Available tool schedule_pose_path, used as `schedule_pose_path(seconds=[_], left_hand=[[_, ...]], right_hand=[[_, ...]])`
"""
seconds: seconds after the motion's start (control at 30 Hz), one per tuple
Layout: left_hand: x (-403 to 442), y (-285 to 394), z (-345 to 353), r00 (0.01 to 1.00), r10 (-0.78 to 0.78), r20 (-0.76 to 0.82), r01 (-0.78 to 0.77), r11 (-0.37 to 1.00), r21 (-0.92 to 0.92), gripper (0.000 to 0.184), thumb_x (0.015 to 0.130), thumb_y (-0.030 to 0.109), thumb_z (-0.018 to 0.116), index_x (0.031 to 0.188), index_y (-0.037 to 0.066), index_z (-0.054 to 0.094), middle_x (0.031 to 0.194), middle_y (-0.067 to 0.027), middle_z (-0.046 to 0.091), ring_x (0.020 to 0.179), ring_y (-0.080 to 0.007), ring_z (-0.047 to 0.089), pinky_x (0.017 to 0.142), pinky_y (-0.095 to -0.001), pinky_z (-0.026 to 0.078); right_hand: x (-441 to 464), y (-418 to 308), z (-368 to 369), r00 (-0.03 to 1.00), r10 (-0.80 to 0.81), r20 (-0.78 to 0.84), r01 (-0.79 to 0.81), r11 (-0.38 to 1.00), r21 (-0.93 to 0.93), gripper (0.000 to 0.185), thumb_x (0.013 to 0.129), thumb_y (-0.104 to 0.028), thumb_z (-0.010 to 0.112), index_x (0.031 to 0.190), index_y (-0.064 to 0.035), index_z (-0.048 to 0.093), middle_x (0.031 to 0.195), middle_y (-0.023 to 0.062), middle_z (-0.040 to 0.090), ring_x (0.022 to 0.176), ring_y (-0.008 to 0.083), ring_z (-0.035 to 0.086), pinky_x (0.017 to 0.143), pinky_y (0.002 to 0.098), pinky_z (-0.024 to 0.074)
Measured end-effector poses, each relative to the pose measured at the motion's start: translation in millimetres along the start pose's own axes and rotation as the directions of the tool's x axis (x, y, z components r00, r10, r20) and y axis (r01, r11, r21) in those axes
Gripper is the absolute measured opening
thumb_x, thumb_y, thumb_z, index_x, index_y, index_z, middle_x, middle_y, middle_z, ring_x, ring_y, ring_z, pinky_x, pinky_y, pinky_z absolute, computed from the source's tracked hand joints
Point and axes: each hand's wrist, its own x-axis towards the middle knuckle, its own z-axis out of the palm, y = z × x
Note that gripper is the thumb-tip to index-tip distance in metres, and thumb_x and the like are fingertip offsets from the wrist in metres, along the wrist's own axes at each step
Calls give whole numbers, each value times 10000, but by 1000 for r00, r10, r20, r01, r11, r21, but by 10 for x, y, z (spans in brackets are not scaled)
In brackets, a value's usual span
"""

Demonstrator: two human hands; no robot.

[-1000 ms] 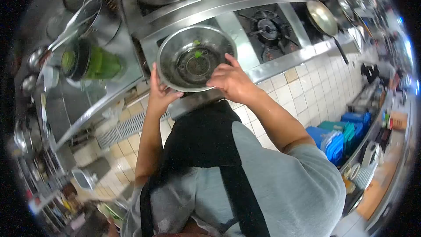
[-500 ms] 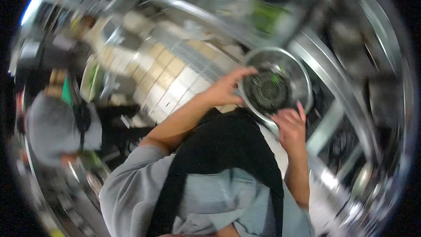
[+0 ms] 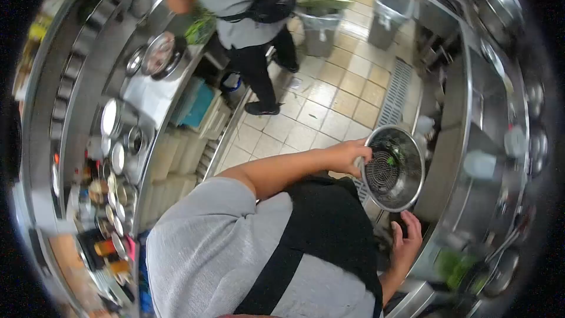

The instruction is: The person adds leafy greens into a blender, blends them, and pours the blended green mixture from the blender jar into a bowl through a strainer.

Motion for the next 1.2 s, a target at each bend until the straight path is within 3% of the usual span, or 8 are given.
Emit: schedule_pose_path(seconds=[0.13, 0.3, 0.37, 0.5, 0.67, 0.87, 1.1, 1.2], left_hand=[[-592, -395, -303, 916, -224, -333, 240, 971, 7, 418, 595, 179, 863, 870, 99, 558, 1071, -166, 531, 1047, -379, 545, 866, -424, 456], [-1612, -494, -468, 631, -399, -666, 546, 837, 16, 383, 610, 171, 846, 888, 108, 591, 1030, -129, 562, 1016, -333, 563, 869, -395, 458], [-1996, -320, -476, 418, -519, -746, 721, 689, -75, 399, 591, 183, 856, 879, 104, 590, 1022, -124, 560, 994, -323, 564, 862, -397, 457], [-2918, -90, -254, 9, -429, -903, 782, 566, -261, 398, 574, 162, 864, 839, 92, 575, 973, -115, 573, 966, -324, 566, 843, -410, 469], [-3701, 115, 90, -371, -295, -881, 743, 474, -472, 387, 575, 125, 873, 811, 73, 571, 907, -103, 576, 860, -281, 581, 752, -378, 486], [-4764, 250, 680, -648, -174, -741, 631, 422, -651, 379, 573, 110, 879, 779, 56, 566, 829, -97, 565, 780, -251, 570, 690, -371, 471], [-5420, 475, 1339, -862, -3, -507, 484, 297, -823, 409, 585, 153, 885, 794, 51, 548, 893, -113, 562, 822, -275, 538, 746, -373, 448], [-5422, 437, 1543, -903, 59, -427, 420, 338, -842, 411, 597, 136, 882, 803, 50, 536, 890, -114, 547, 818, -263, 523, 751, -364, 446]], right_hand=[[629, 117, 33, 978, -109, 180, 115, 993, -18, 262, 819, -40, 683, 1070, 20, 640, 1078, 151, 644, 1008, 274, 616, 913, 336, 452], [1490, 122, 395, 866, -247, 435, 286, 958, -24, 229, 806, -61, 692, 1023, 1, 646, 1019, 149, 652, 937, 305, 628, 849, 350, 479], [1840, -122, 614, 831, -260, 492, 310, 950, -22, 217, 810, -65, 686, 1018, -12, 651, 990, 162, 652, 927, 322, 626, 821, 357, 483], [2458, -657, 1206, 630, -528, 570, 580, 807, 107, 172, 841, -67, 642, 1004, -12, 659, 949, 169, 654, 911, 330, 632, 806, 374, 489], [2494, -1739, 2037, 414, -676, 610, 699, 665, 264, 160, 885, -101, 590, 988, -3, 664, 931, 174, 658, 893, 341, 633, 796, 373, 495], [2077, -2842, 3287, 124, -759, 639, 700, 524, 486, 181, 903, -106, 568, 1013, 3, 662, 940, 181, 659, 893, 362, 625, 793, 386, 495], [1752, -4399, 4492, -189, -855, 484, 732, 206, 649, 220, 919, -137, 551, 1062, -6, 655, 1018, 187, 666, 965, 353, 627, 848, 400, 491], [1713, -5140, 4951, -173, -830, 531, 751, 238, 616, 255, 930, -174, 551, 1110, -21, 647, 1066, 192, 659, 989, 342, 629, 878, 383, 483]])
